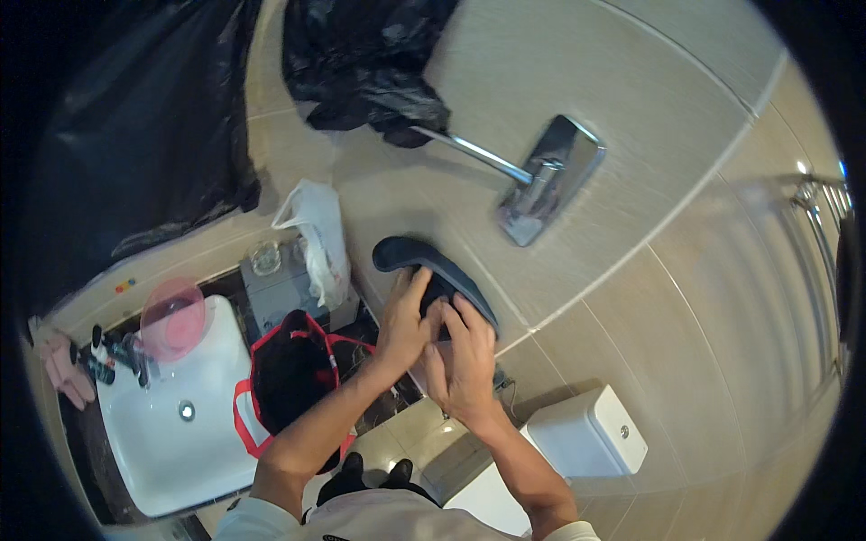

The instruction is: The person retrieves a dark cloth from a red bag, wets it at the sink, and wipes the bathroom walls, toilet tank, and shower door. The person uses the cloth to clean multiple surfaces in the bathroom.

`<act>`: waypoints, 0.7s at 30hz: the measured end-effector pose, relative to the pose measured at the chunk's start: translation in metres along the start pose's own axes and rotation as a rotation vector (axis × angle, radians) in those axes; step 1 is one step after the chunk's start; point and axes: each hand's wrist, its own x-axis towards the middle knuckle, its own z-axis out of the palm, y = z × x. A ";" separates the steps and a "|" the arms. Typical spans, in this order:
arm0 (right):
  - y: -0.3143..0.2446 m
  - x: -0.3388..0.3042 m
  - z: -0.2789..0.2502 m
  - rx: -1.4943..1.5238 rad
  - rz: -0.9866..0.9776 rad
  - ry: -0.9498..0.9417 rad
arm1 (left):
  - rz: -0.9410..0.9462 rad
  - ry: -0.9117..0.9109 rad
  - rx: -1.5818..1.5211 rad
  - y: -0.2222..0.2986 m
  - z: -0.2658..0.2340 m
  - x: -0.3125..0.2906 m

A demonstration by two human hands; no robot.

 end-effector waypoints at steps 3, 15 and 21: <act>-0.004 -0.013 -0.028 -0.046 -0.043 0.142 | 0.189 0.050 0.041 0.051 0.007 -0.001; 0.008 0.021 -0.081 0.080 0.143 0.476 | 0.772 0.112 0.236 0.122 0.028 0.050; 0.010 0.082 -0.116 0.025 -0.048 0.539 | 0.900 0.208 0.270 0.157 0.025 0.090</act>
